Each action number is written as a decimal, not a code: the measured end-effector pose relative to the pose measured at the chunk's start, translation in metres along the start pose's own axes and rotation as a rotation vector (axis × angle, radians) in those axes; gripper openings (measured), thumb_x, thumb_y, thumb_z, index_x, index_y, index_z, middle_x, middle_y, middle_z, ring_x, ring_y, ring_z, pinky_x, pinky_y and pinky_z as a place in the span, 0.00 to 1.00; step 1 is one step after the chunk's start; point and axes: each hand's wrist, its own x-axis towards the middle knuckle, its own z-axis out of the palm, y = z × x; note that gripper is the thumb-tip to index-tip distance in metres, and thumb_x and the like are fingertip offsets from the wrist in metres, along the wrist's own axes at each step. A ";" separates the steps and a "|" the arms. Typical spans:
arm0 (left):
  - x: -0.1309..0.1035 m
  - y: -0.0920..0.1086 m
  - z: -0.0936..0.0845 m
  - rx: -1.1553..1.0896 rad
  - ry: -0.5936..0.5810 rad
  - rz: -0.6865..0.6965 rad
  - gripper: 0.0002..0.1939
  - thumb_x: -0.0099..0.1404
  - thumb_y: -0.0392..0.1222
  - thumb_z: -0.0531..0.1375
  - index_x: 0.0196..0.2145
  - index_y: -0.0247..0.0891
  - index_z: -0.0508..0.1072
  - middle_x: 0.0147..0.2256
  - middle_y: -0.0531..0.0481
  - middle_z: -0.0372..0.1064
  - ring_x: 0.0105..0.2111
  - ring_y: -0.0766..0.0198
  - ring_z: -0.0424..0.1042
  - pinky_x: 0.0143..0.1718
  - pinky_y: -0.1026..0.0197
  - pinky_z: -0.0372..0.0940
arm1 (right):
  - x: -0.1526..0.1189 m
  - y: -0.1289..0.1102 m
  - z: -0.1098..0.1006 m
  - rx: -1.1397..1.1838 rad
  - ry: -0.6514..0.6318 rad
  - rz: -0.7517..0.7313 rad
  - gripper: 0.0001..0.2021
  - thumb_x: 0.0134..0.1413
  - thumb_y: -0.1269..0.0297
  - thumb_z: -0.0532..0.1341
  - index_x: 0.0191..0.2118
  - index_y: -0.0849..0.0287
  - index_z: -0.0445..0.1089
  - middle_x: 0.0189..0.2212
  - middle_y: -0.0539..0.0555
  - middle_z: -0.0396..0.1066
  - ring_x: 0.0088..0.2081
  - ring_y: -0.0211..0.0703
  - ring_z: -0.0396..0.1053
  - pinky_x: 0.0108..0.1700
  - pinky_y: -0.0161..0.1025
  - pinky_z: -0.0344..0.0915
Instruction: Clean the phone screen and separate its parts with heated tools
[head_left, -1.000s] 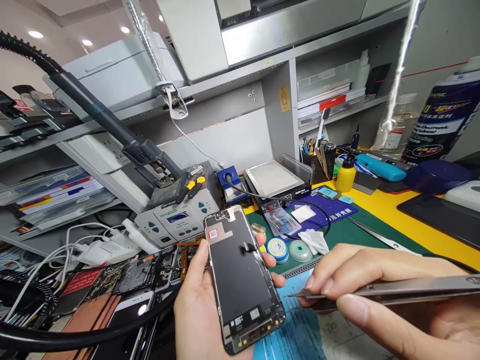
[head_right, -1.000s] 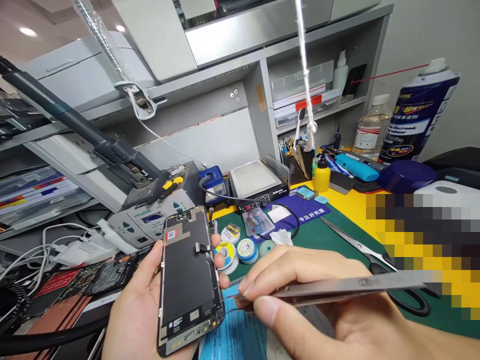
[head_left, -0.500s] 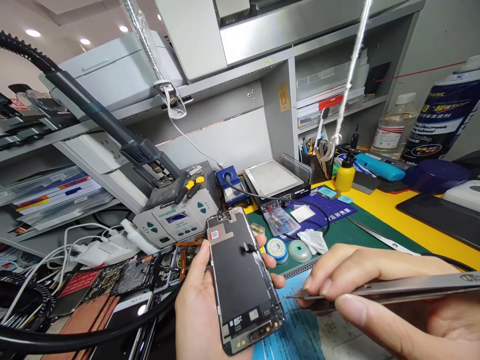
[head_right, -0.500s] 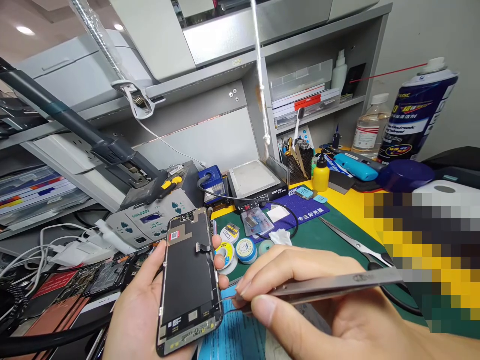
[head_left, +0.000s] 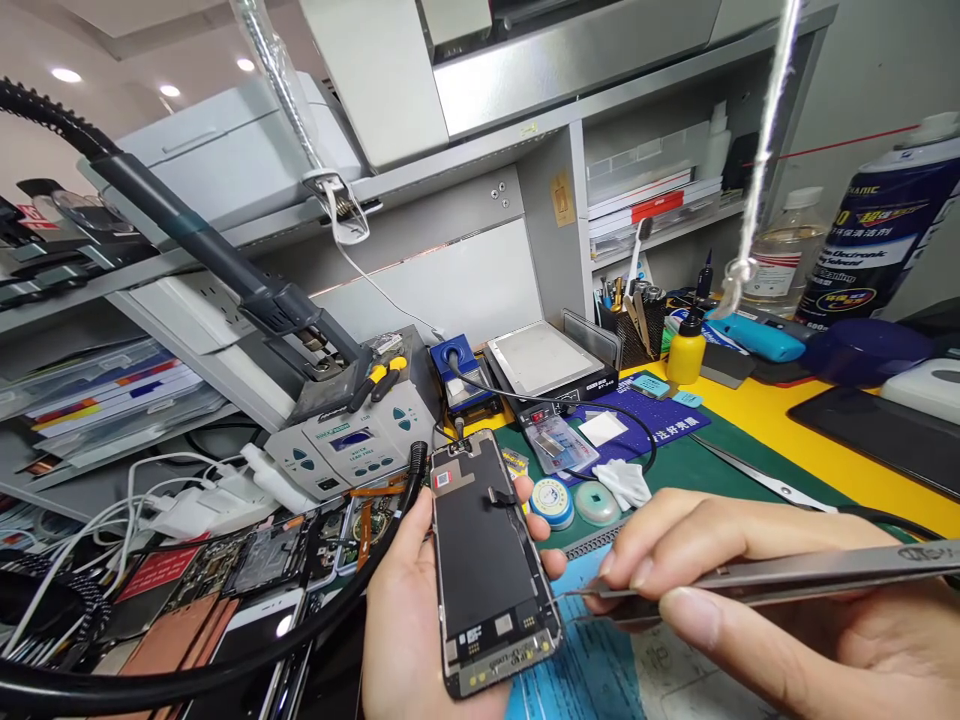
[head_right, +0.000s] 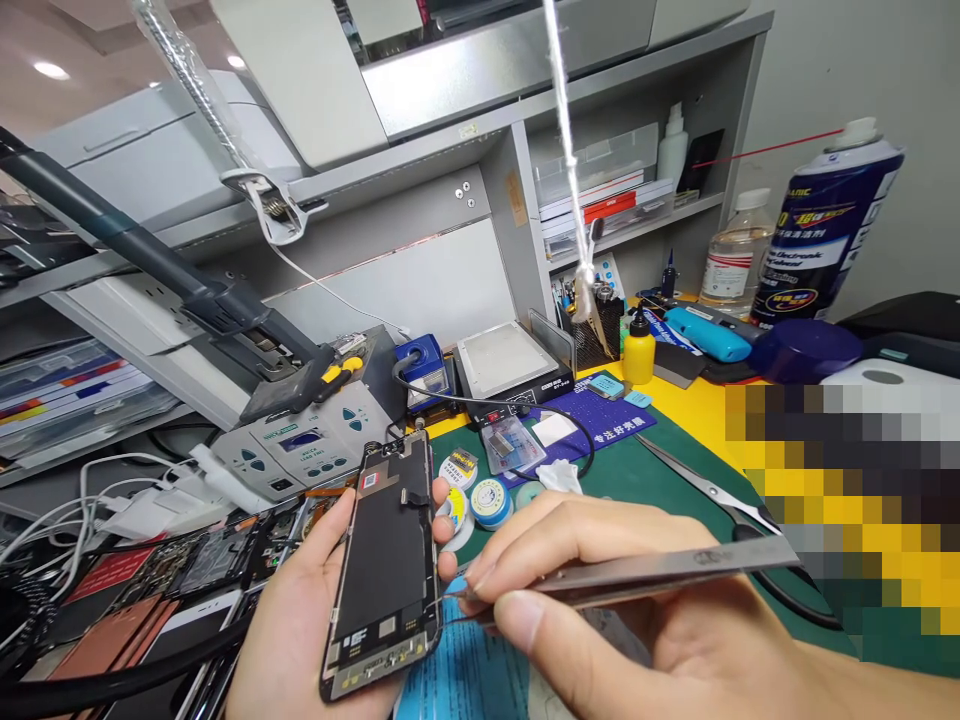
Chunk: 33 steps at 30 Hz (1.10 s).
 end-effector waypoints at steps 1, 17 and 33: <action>0.001 0.000 0.000 -0.002 0.004 -0.001 0.24 0.74 0.49 0.48 0.44 0.31 0.79 0.32 0.39 0.78 0.28 0.54 0.78 0.29 0.59 0.69 | 0.000 0.000 0.000 0.015 -0.005 0.009 0.08 0.58 0.64 0.66 0.38 0.41 0.80 0.36 0.48 0.81 0.39 0.44 0.79 0.44 0.35 0.77; 0.007 0.001 0.005 -0.056 0.095 -0.122 0.25 0.73 0.50 0.46 0.46 0.25 0.73 0.31 0.38 0.75 0.25 0.55 0.76 0.30 0.58 0.67 | 0.005 -0.002 0.003 0.239 -0.027 0.265 0.03 0.57 0.57 0.68 0.36 0.45 0.82 0.36 0.52 0.81 0.42 0.47 0.79 0.44 0.32 0.77; 0.008 0.003 -0.001 -0.094 0.037 -0.151 0.26 0.75 0.50 0.45 0.50 0.24 0.72 0.36 0.37 0.75 0.31 0.56 0.76 0.37 0.55 0.69 | 0.010 -0.003 0.006 0.380 -0.027 0.311 0.05 0.55 0.56 0.70 0.33 0.49 0.82 0.35 0.54 0.81 0.38 0.49 0.80 0.41 0.37 0.79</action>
